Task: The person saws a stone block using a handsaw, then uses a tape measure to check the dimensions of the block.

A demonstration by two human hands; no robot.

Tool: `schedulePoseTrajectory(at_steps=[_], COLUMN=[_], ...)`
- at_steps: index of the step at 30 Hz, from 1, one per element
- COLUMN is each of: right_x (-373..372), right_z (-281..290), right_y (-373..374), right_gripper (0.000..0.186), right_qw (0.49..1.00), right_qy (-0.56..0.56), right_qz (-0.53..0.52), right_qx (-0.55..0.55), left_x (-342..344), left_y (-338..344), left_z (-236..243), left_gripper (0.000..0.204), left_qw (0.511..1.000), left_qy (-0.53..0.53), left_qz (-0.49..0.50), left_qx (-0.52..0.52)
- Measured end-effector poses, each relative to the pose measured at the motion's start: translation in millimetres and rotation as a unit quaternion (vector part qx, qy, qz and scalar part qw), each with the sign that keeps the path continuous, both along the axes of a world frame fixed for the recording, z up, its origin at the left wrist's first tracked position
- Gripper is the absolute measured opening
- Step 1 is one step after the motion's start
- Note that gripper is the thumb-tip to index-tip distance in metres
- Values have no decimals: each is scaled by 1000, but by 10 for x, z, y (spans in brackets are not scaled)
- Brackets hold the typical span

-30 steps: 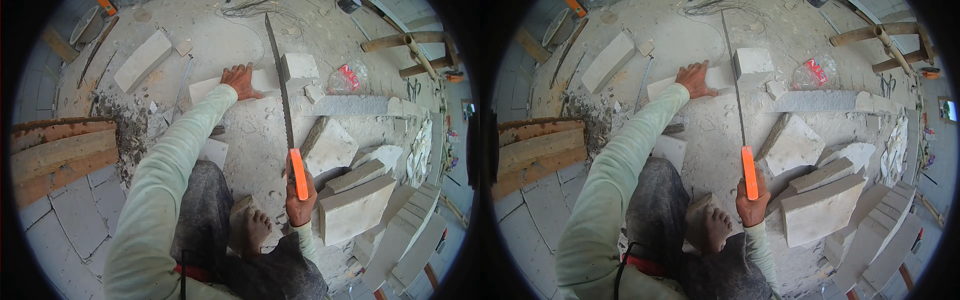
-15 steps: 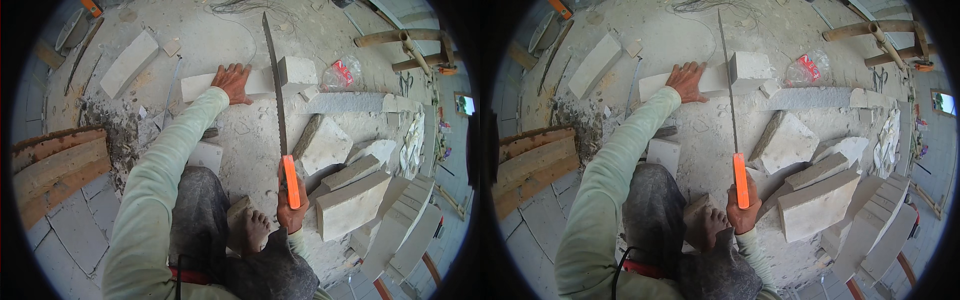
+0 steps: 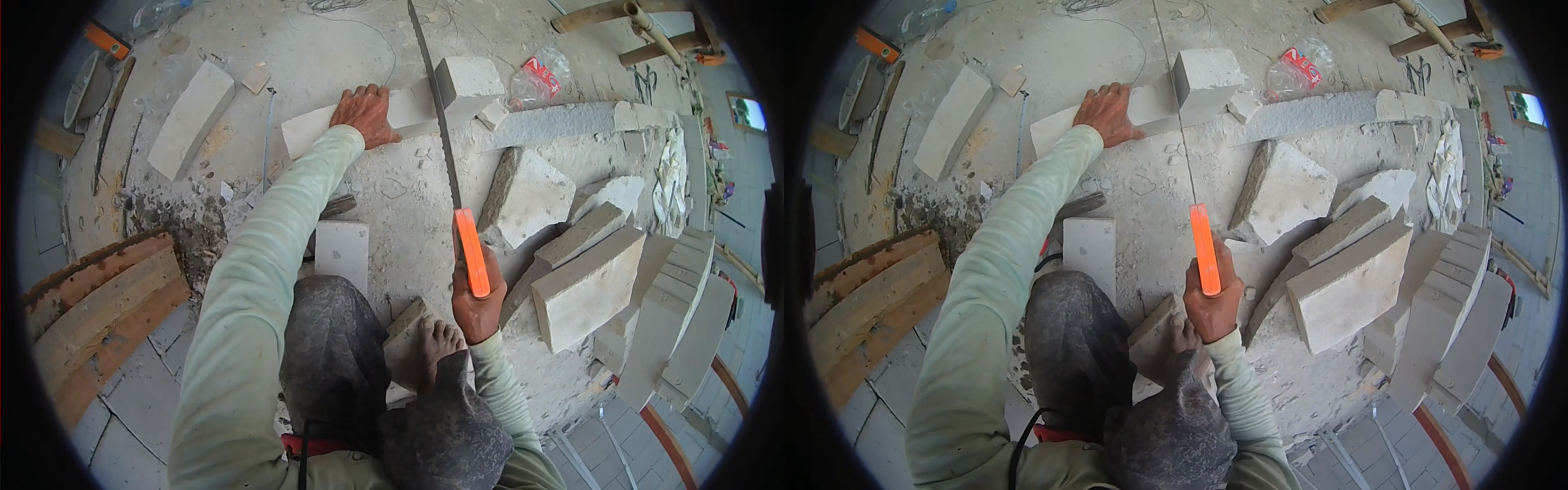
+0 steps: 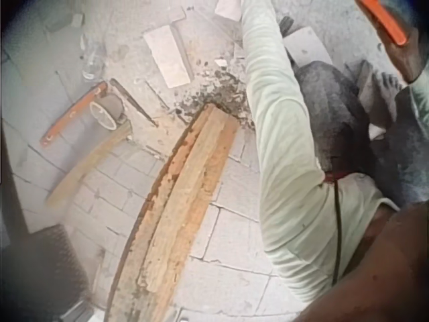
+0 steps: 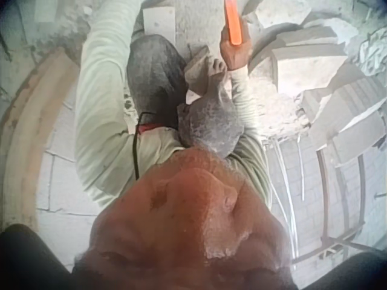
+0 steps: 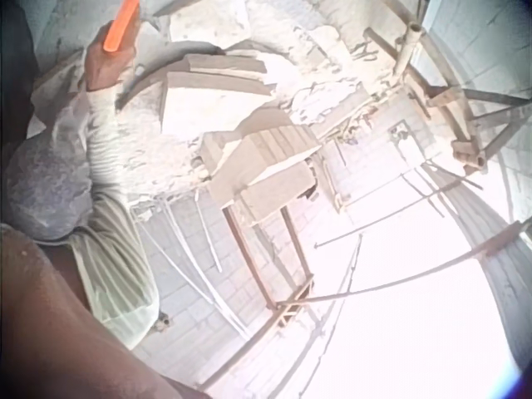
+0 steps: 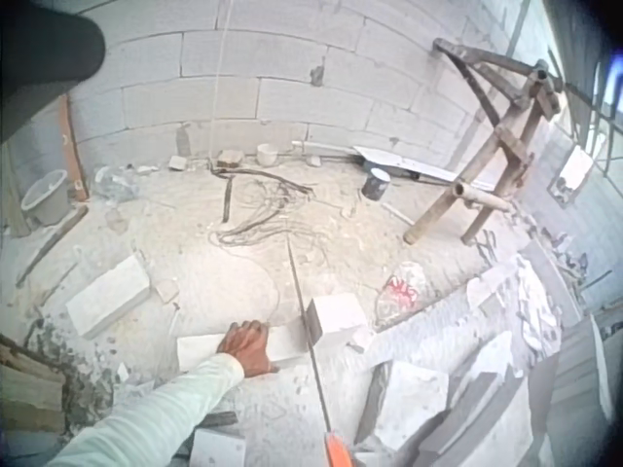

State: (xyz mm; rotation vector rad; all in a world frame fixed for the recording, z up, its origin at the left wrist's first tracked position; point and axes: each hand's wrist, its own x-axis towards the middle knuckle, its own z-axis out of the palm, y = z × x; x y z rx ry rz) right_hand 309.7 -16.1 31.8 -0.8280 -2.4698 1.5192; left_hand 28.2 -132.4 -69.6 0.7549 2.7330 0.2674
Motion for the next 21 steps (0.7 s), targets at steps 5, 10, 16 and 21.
schedulePoseTrajectory(at_steps=[5, 10, 16, 21], right_x=[-127, 692, -168, -7], right_z=[-20, 104, -115, -86], right_y=[222, 3, 242, -26], right_gripper=[37, 36, 32, 34], right_qw=[998, 999, 999, 999], right_qy=[-18, -32, -27, -34], right_qz=[47, 10, -23, 0], right_qx=[28, 33, -5, -4], left_x=[41, -22, -84, -48], left_y=[44, -30, 124, -33], left_z=[-24, -9, 6, -48], left_gripper=[83, 81, 81, 78], left_qw=[1000, 1000, 1000, 1000], left_qy=[0, -10, 12, 2], left_qz=[-1, 11, -11, 9], left_qx=[1, 12, 13, 9])
